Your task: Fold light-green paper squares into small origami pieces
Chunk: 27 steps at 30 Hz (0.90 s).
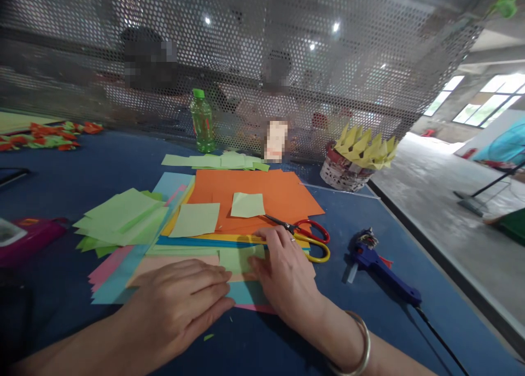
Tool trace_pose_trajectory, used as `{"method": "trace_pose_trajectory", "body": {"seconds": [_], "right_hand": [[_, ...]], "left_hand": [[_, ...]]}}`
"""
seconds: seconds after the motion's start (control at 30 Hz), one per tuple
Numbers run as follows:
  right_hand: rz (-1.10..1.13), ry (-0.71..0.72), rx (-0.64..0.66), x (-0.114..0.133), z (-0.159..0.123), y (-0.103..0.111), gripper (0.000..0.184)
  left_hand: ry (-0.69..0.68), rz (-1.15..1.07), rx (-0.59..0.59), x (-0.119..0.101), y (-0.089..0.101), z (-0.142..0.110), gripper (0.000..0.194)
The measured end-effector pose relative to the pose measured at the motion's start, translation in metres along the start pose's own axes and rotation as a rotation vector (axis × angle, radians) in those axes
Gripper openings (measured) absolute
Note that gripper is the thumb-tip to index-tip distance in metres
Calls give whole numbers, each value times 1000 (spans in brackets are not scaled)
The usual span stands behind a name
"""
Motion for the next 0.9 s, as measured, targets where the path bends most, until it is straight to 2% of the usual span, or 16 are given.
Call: {"method": "trace_pose_trajectory", "body": {"seconds": [0.13,0.3,0.5,0.7,0.9], "right_hand": [[-12,4,37,5,-1,-5,42],[33,-56,90,-2,0,-5,37],[79,22,84,-2,1,0,35],[76,63,72,1,2,0,35],[55,128,60,5,1,2,30]], "left_hand": [[-7,1,18,-1,-1,1,25],[23,-30,35,2,-2,1,25],[25,-41,21,4,-2,1,24],[-12,-50,-83,2,4,-1,22],[-14,-36,-54,1,2,1,23]]}}
Point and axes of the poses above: each hand's wrist, its own z-axis towards the middle knuckle, its own y-axis out of the back of the hand, x = y × z, the point moved 9 cm from there along z, towards the middle knuckle, and after that the axes turned 3 degrees about y, right-handed, at the moved point
